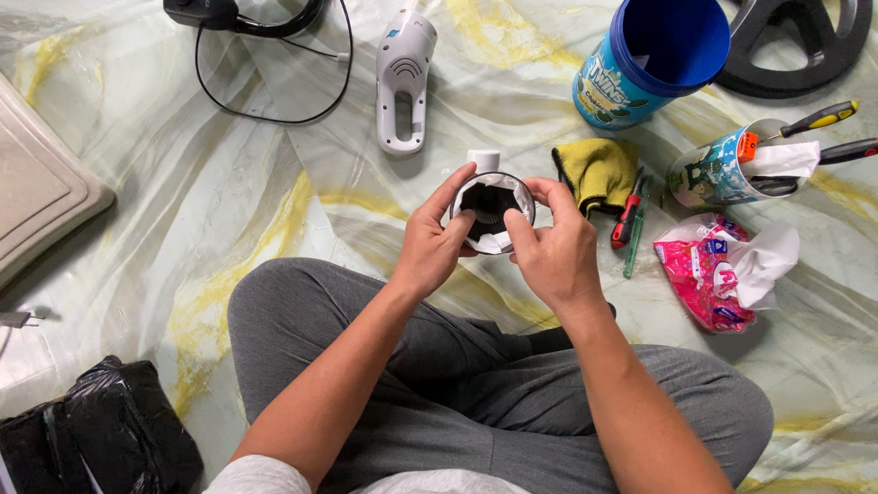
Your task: The person sits on the floor and services a handheld vacuum. They wipe the dust filter with tissue, empty debris from the dust canister into a blue bucket, brush the filter and housing with a toothbrush, unscrew the housing with a screwdriver, and reassemble the canister onto the motor body.
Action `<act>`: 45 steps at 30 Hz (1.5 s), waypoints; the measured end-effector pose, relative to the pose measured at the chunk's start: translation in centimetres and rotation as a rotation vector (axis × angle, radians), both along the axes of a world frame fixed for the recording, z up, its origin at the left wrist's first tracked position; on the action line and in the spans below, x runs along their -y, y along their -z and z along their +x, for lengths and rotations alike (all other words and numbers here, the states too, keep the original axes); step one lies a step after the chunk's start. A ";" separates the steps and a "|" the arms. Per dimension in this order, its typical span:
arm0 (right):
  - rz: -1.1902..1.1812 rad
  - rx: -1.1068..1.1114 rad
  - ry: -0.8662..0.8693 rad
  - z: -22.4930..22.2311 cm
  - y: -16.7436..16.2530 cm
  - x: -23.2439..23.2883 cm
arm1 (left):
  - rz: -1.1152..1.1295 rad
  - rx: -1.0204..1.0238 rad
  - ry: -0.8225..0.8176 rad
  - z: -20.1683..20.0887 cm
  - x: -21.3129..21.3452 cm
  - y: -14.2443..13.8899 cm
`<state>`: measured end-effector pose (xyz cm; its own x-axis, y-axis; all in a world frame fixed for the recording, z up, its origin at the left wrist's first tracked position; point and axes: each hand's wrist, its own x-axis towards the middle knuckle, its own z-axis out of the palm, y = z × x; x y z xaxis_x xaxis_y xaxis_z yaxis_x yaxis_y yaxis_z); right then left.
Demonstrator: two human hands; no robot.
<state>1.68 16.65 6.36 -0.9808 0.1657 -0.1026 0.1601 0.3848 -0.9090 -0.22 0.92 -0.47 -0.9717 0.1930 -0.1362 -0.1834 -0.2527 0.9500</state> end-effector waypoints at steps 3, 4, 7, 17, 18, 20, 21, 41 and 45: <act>0.253 -0.032 -0.052 -0.6 -0.1 0.0 | -0.091 0.047 -0.016 0.3 -0.3 0.1; 0.254 -0.052 -0.059 -0.6 -0.1 0.1 | -0.108 0.032 -0.022 0.3 -0.3 0.1; 0.233 -0.048 -0.056 -0.7 -0.3 0.4 | -0.142 0.002 -0.035 0.3 -0.4 0.0; 0.389 -0.163 -0.070 -0.6 0.7 0.2 | -0.166 -0.005 -0.039 0.1 -0.4 -0.4; 0.464 -0.261 -0.100 -0.6 0.9 0.1 | -0.170 0.002 -0.038 0.1 -0.4 -0.4; 0.456 -0.212 -0.092 -0.4 1.3 0.2 | -0.169 0.007 -0.036 0.1 -0.4 -0.5; 0.453 -0.188 -0.086 -0.4 1.5 0.2 | -0.168 0.010 -0.034 0.1 -0.4 -0.6; 0.529 -0.092 -0.102 -1.5 1.4 -0.1 | -0.210 -0.034 -0.017 0.2 -0.4 0.0; 0.507 -0.056 -0.117 -1.4 1.1 0.2 | -0.212 -0.050 -0.035 0.0 -0.4 -0.1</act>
